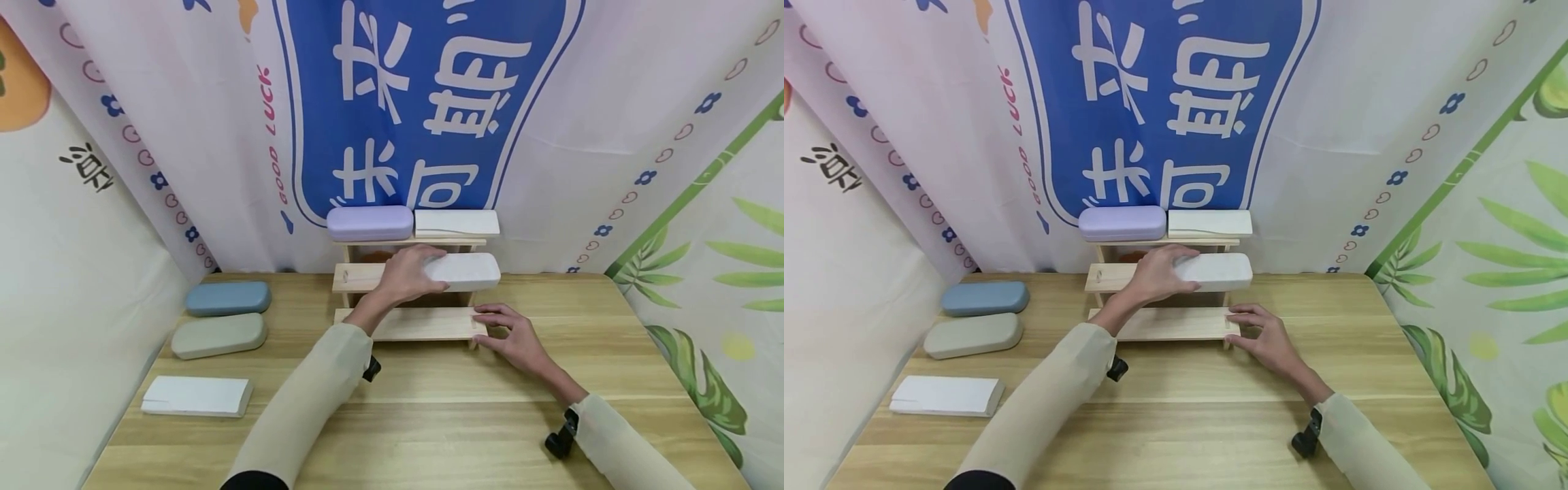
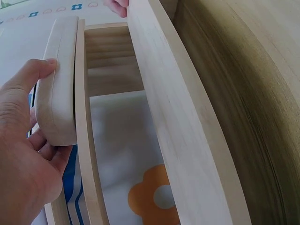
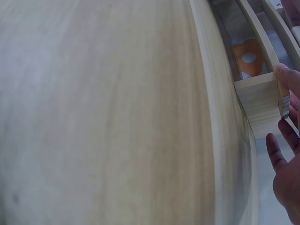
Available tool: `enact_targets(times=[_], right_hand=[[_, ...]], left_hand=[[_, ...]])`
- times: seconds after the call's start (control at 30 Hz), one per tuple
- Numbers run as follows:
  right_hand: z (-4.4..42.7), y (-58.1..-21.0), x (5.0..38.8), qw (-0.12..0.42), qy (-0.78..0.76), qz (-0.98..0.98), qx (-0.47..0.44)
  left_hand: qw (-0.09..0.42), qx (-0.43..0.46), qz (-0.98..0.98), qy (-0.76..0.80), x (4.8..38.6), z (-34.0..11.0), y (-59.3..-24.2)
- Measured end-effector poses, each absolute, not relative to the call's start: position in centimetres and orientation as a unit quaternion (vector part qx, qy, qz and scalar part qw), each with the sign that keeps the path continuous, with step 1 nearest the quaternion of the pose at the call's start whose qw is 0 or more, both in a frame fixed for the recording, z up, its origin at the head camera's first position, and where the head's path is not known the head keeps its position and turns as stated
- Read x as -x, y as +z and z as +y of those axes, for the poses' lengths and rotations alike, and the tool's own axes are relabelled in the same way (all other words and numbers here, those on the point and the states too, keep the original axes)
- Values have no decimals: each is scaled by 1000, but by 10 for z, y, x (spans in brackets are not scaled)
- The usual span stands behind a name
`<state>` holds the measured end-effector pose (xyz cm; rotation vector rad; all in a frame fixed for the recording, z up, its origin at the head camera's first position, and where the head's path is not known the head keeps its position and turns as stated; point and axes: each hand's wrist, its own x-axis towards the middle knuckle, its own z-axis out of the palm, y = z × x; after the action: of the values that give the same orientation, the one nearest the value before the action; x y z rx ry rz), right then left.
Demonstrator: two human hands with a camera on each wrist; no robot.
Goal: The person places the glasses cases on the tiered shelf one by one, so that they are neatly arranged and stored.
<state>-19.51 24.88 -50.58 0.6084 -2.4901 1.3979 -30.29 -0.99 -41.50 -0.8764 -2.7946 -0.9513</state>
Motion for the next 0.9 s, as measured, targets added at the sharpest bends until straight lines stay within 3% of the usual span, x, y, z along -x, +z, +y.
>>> enact_targets(times=[0.57,0.9], right_hand=[[245,-499,192,112,477,-846,-209],[258,-527,207,115,463,-854,-210]], left_hand=[[14,296,-891,-343,307,-4,-419],[7,299,-887,-351,309,-1,-422]])
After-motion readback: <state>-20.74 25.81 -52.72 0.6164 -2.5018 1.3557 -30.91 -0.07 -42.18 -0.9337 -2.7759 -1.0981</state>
